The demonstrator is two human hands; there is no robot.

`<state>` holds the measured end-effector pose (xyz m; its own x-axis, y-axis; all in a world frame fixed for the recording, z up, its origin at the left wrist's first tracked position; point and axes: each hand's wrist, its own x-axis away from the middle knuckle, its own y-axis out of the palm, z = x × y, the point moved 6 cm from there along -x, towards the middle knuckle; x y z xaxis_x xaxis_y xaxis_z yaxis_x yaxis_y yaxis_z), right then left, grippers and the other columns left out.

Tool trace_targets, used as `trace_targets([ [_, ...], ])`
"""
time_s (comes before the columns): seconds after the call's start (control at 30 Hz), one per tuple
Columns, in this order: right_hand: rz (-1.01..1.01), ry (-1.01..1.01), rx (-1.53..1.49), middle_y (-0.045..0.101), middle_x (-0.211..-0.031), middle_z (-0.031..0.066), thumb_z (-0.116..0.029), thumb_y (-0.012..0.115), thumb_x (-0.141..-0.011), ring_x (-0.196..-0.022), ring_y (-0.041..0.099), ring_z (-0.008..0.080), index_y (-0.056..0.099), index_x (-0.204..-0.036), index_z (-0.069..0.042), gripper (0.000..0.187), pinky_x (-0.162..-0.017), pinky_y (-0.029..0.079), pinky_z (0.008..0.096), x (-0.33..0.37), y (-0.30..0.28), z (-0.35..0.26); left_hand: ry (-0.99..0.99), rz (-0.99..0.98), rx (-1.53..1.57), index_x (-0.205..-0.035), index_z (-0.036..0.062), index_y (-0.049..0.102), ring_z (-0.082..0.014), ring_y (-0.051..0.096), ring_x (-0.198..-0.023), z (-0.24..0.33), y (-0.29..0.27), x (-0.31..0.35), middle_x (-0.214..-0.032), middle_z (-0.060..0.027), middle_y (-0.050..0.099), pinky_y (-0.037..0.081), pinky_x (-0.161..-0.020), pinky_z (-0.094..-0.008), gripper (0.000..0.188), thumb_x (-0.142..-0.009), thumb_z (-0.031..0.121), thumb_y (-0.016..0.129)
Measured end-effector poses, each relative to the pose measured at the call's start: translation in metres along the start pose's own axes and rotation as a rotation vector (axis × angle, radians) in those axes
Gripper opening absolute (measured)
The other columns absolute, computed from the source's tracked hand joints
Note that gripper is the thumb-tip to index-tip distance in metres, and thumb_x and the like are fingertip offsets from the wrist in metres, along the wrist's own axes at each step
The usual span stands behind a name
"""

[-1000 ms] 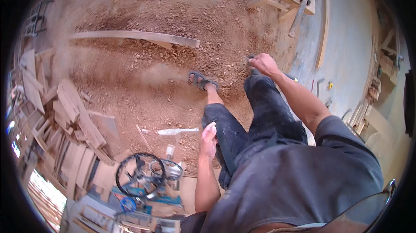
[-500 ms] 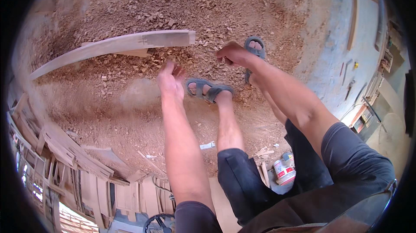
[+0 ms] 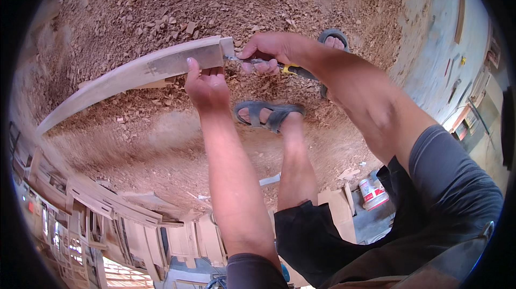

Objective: The person uses a chisel and a hammer to carve recesses into a piece of wood, walks to a stack of wood to pick up another piece, and continues chiseling on the new piece while it is held in a wooden jig.

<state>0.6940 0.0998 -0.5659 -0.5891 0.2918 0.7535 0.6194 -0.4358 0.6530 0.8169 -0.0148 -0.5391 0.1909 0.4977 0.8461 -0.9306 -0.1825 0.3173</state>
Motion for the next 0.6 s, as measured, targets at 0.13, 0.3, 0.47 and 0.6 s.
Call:
trace_targets([
  [0.13, -0.106, 0.108, 0.060, 0.050, -0.051, -0.0013, -0.036, 0.055, -0.099, -0.035, 0.032, 0.0067, 0.067, -0.084, -0.004, 0.037, -0.035, 0.027, 0.0256, -0.005, -0.004, -0.003, 0.028, 0.000, -0.043, -0.147, -0.0036, 0.035, -0.0325, 0.052, -0.129, 0.000, 0.003, -0.003, -0.138, -0.0195, 0.050, 0.042, -0.114, -0.0472, 0.049, -0.109, 0.026, 0.043],
  [0.3, -0.068, 0.154, 0.126, 0.048, -0.050, -0.0025, -0.037, 0.054, -0.098, -0.035, 0.033, 0.0061, 0.067, -0.087, -0.004, 0.037, -0.035, 0.027, 0.0244, -0.006, -0.008, -0.010, 0.062, -0.010, -0.028, -0.145, -0.0046, 0.038, -0.0325, 0.054, -0.128, -0.003, 0.002, -0.006, -0.137, -0.0195, 0.052, 0.045, -0.112, -0.0463, 0.048, -0.110, 0.027, 0.043],
  [0.47, -0.070, 0.175, 0.144, 0.047, -0.049, -0.0024, -0.036, 0.053, -0.097, -0.035, 0.032, 0.0064, 0.067, -0.087, -0.004, 0.036, -0.035, 0.027, 0.0247, -0.007, -0.011, -0.013, 0.044, -0.001, -0.054, -0.146, 0.0042, 0.040, -0.0313, 0.052, -0.130, -0.008, -0.004, -0.009, -0.141, -0.0141, 0.052, 0.041, -0.111, -0.0496, 0.047, -0.108, 0.031, 0.048],
  [0.6, -0.101, 0.211, 0.173, 0.050, -0.053, -0.0031, -0.039, 0.055, -0.097, -0.036, 0.033, 0.0046, 0.069, -0.084, -0.006, 0.038, -0.034, 0.026, 0.0228, -0.010, -0.011, -0.014, 0.049, 0.010, -0.079, -0.146, 0.0042, 0.041, -0.0304, 0.053, -0.129, -0.008, -0.006, -0.009, -0.139, -0.0135, 0.054, 0.043, -0.109, -0.0482, 0.047, -0.108, 0.031, 0.048],
])
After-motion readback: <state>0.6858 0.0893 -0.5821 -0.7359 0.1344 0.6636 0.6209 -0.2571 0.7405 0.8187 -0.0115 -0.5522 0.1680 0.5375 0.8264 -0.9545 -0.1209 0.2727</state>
